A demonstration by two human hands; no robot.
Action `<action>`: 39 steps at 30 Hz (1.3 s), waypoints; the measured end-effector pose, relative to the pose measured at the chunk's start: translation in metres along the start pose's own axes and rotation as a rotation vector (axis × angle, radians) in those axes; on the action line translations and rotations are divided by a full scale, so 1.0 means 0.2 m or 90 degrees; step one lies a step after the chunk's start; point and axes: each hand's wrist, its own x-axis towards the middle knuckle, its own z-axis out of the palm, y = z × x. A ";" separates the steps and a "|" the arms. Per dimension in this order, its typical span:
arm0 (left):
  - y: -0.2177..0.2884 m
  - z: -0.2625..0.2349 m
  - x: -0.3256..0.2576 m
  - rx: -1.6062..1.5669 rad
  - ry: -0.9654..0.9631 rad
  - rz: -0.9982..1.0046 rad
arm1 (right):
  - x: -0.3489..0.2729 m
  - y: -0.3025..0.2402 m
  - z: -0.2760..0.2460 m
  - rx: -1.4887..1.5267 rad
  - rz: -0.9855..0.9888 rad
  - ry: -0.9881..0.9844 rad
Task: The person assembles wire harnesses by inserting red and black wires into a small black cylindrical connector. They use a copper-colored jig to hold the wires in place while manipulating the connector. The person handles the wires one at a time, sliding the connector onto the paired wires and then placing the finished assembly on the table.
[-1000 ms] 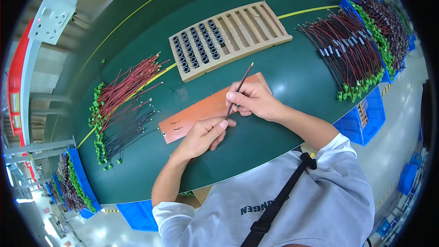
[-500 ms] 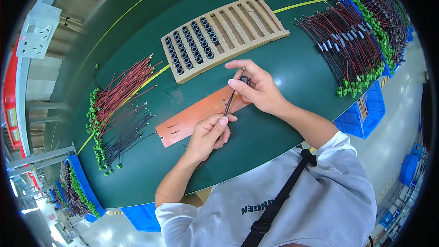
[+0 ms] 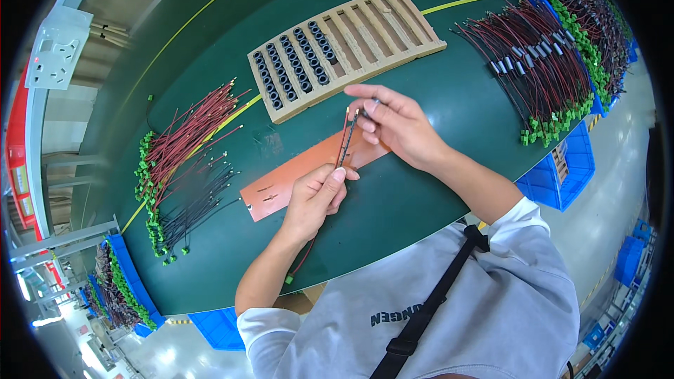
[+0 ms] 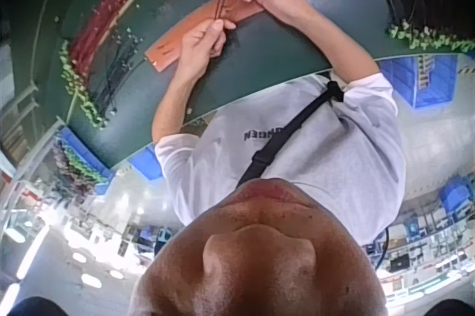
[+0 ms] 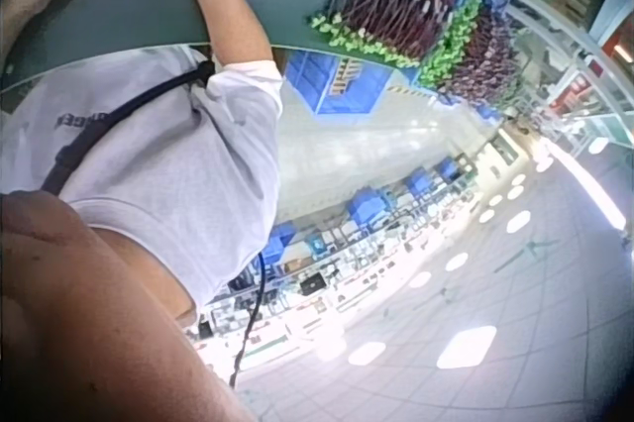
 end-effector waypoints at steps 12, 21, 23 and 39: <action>0.02 0.03 -0.02 0.083 0.041 0.005 | -0.02 -0.05 0.00 0.018 0.018 -0.019; 0.00 0.04 -0.02 0.128 0.040 0.037 | -0.02 -0.04 -0.01 0.070 0.024 -0.024; 0.00 0.03 -0.01 0.106 0.036 0.020 | -0.02 -0.04 -0.02 0.077 0.029 -0.037; 0.03 0.04 -0.03 0.133 0.074 0.027 | -0.01 -0.01 -0.02 -0.018 0.003 -0.067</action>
